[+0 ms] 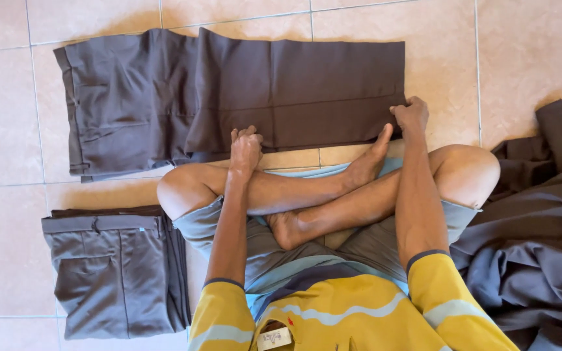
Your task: Folding brown trousers and stacking them neatly on the floor.
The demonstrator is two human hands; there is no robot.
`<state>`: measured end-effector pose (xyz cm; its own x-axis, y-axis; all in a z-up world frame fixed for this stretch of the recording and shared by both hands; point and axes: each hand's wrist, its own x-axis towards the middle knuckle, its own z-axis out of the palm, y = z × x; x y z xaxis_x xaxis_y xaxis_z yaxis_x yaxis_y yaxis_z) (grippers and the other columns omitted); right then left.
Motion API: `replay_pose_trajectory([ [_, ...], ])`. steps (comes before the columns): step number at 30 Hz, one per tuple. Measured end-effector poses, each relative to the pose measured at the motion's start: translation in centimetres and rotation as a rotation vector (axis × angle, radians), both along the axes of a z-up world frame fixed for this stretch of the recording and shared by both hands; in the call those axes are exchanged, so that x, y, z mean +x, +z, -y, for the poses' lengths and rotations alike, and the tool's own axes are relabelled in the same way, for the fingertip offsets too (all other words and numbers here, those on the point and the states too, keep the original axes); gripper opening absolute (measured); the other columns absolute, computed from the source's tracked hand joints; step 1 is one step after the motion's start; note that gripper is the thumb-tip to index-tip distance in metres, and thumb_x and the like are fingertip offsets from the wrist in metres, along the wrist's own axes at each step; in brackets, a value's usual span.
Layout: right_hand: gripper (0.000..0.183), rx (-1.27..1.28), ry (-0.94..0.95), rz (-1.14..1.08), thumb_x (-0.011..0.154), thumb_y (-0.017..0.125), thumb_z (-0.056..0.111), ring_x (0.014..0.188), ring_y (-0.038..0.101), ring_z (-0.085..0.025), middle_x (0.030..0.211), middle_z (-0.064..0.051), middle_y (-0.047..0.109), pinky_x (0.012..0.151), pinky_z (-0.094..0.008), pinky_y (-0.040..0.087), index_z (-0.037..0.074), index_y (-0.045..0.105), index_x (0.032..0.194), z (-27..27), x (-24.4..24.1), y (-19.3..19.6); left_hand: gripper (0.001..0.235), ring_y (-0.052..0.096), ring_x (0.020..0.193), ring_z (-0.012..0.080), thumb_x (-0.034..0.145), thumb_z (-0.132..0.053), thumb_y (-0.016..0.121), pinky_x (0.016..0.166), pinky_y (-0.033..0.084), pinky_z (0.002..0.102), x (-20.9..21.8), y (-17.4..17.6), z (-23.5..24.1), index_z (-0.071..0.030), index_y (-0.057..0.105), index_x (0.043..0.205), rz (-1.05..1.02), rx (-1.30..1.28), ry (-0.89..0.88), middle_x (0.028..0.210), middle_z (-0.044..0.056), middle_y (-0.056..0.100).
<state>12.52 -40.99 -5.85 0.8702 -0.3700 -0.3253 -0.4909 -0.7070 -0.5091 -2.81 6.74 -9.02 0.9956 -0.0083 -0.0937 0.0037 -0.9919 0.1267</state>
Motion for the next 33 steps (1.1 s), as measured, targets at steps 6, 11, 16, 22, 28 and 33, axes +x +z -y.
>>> replay_pose_trajectory([
  [6, 0.032, 0.154, -0.143, 0.090, 0.085, 0.082, 0.043, 0.088, 0.070, -0.027, 0.085, -0.009, 0.069, 0.072, -0.040, 0.057, 0.016, 0.074, 0.099, 1.7, 0.8, -2.9, 0.016, 0.062, 0.092, 0.0197, 0.067, -0.012, 0.078, 0.098, 0.045, 0.038, 0.2, 5.4, 0.9, -0.022, 0.072, 0.079, 0.238, -0.126, -0.057, 0.090, -0.002, 0.060],
  [11, 0.020, 0.212, -0.185, 0.260, 0.078, 0.085, 0.025, 0.075, 0.066, -0.019, 0.074, -0.007, 0.068, 0.065, -0.033, 0.053, 0.016, 0.079, 0.096, 1.9, 1.6, -1.5, 0.019, 0.058, 0.089, 0.0161, 0.066, -0.016, 0.082, 0.095, 0.044, 0.037, -0.6, 7.2, 1.1, -0.025, 0.069, 0.075, 0.335, -0.117, -0.067, 0.086, -0.006, 0.056],
  [16, 0.018, 0.075, -0.107, 0.179, 0.079, 0.082, 0.026, 0.074, 0.073, -0.022, 0.076, -0.004, 0.072, 0.059, -0.037, 0.057, 0.021, 0.078, 0.095, 2.2, 1.2, -1.8, 0.035, 0.065, 0.097, 0.0234, 0.074, -0.048, 0.078, 0.101, 0.042, 0.048, -0.4, 6.9, 2.3, -0.029, 0.075, 0.103, -0.020, -0.113, -0.014, 0.100, 0.001, 0.064],
  [22, 0.025, 0.264, -0.123, 0.429, 0.078, 0.083, 0.015, 0.080, 0.067, -0.020, 0.083, -0.007, 0.068, 0.061, -0.032, 0.053, 0.013, 0.078, 0.103, -0.3, 2.2, 5.2, 0.055, 0.063, 0.117, 0.0332, 0.086, -0.039, 0.073, 0.100, 0.046, 0.048, -0.6, 13.4, 5.0, -0.038, 0.063, 0.140, -0.031, -0.122, -0.171, 0.143, 0.013, 0.055],
  [28, 0.017, 0.338, 0.239, 0.687, 0.086, 0.080, 0.004, 0.083, 0.070, -0.027, 0.088, -0.019, 0.071, 0.066, -0.036, 0.057, 0.003, 0.074, 0.102, -7.6, 1.1, 12.6, 0.046, 0.062, 0.115, 0.0329, 0.090, -0.042, 0.068, 0.094, 0.047, 0.044, 0.0, 13.5, 5.9, -0.037, 0.069, 0.135, -0.178, -0.076, -0.263, 0.151, 0.015, 0.045],
  [33, 0.021, 0.446, 0.463, 0.501, 0.102, 0.067, 0.020, 0.089, 0.073, -0.034, 0.101, -0.024, 0.072, 0.069, -0.039, 0.061, 0.001, 0.072, 0.108, -17.8, -3.1, 18.3, 0.051, 0.061, 0.114, 0.0313, 0.089, -0.049, 0.068, 0.093, 0.047, 0.043, 0.1, 12.9, 6.1, -0.039, 0.065, 0.139, -0.166, -0.011, -0.290, 0.153, 0.014, 0.043],
])
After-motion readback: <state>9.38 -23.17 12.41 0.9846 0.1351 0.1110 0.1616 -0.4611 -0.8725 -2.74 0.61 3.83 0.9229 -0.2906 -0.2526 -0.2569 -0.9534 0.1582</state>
